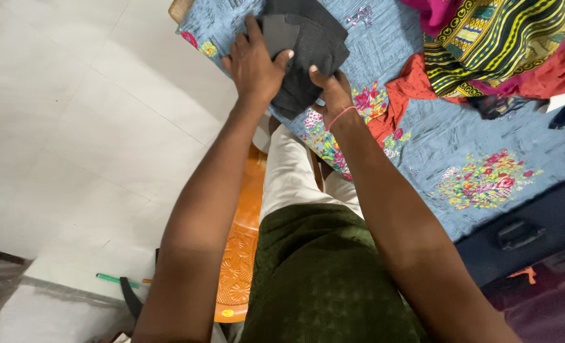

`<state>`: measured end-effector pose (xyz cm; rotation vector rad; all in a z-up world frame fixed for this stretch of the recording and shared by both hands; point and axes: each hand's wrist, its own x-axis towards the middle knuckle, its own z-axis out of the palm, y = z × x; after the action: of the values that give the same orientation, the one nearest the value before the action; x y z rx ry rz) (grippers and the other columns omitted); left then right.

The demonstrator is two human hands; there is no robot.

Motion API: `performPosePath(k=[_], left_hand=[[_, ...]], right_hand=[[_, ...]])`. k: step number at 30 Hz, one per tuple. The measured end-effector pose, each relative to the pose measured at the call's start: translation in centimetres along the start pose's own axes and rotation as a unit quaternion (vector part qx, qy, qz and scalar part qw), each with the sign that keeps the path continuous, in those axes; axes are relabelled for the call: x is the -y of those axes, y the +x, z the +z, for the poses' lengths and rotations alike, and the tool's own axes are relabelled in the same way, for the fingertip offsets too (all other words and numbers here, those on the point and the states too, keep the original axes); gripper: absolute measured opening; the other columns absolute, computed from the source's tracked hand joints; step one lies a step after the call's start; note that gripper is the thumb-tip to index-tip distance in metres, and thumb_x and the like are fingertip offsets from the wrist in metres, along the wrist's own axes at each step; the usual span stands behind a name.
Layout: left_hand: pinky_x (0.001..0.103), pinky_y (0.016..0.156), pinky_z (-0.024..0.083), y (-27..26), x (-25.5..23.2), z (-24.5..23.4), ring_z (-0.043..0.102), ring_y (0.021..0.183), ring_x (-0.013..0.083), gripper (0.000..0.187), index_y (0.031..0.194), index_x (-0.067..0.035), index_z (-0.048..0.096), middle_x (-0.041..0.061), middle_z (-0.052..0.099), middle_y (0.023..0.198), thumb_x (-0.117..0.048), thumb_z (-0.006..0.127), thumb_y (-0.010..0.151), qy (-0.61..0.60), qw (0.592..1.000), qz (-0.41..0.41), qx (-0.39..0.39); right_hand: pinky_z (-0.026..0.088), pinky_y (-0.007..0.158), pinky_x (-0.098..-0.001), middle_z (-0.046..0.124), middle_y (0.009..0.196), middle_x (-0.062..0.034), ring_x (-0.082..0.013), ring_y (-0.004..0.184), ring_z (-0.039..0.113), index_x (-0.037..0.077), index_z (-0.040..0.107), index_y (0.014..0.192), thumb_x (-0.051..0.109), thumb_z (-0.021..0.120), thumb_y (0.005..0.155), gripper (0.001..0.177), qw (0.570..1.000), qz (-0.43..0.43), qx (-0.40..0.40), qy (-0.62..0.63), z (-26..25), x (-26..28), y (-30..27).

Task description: The person folds various pieces of clothing, including a red shirt, an orange shirt, black pants, and a patterned fabric, on a bed. They then place the folded items into a maroon suitcase. The person also folds a long-sleeved orange shirt on the bed.

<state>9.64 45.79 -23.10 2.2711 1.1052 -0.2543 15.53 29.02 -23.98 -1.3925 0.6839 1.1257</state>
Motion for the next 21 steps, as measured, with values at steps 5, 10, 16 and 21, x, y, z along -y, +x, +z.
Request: performPosePath(k=[5,10,16,21], left_hand=[[0.061,0.105,0.032,0.7,0.4,-0.5,0.050,0.128,0.0347,0.064,0.128,-0.012,0.061,0.014,0.059,0.131,-0.050,0.082,0.081,0.019,0.997,-0.020,0.066],[0.055,0.102,0.037,-1.0,0.4,-0.8,0.047,0.125,0.0393,0.059,0.123,-0.006,0.062,0.019,0.055,0.129,-0.039,0.084,0.079,-0.077,0.996,0.042,0.032],[0.038,0.105,0.049,-3.8,-0.9,-2.7,0.064,0.123,0.0282,0.061,0.138,-0.002,0.055,0.015,0.066,0.132,-0.030,0.073,0.087,-0.362,0.912,0.017,0.193],[0.037,0.107,0.048,-7.3,-3.2,-3.0,0.062,0.126,0.0269,0.064,0.144,0.000,0.052,0.016,0.065,0.136,-0.031,0.071,0.091,-0.408,0.878,0.029,0.248]], right_hand=[[0.053,0.095,-0.0519,0.070,0.121,-0.0088,-0.0281,0.114,0.066,0.008,0.061,0.127,0.018,0.077,0.083,0.048,0.999,-0.017,0.044,-0.028,-0.8,0.2,-0.1],[0.058,0.090,-0.0546,0.068,0.116,-0.0116,-0.0278,0.108,0.068,0.002,0.063,0.121,0.005,0.071,0.087,0.035,0.992,-0.085,0.086,0.029,-2.4,0.2,-1.7],[0.056,0.104,-0.0458,0.069,0.121,-0.0140,-0.0287,0.114,0.068,-0.001,0.062,0.123,-0.002,0.056,0.084,0.039,0.968,-0.099,0.145,0.180,-7.9,0.4,-3.9],[0.052,0.102,-0.0396,0.068,0.122,-0.0128,-0.0256,0.112,0.065,0.000,0.058,0.132,0.002,0.053,0.086,0.046,0.973,-0.150,0.111,0.135,-12.1,0.1,-6.9]])
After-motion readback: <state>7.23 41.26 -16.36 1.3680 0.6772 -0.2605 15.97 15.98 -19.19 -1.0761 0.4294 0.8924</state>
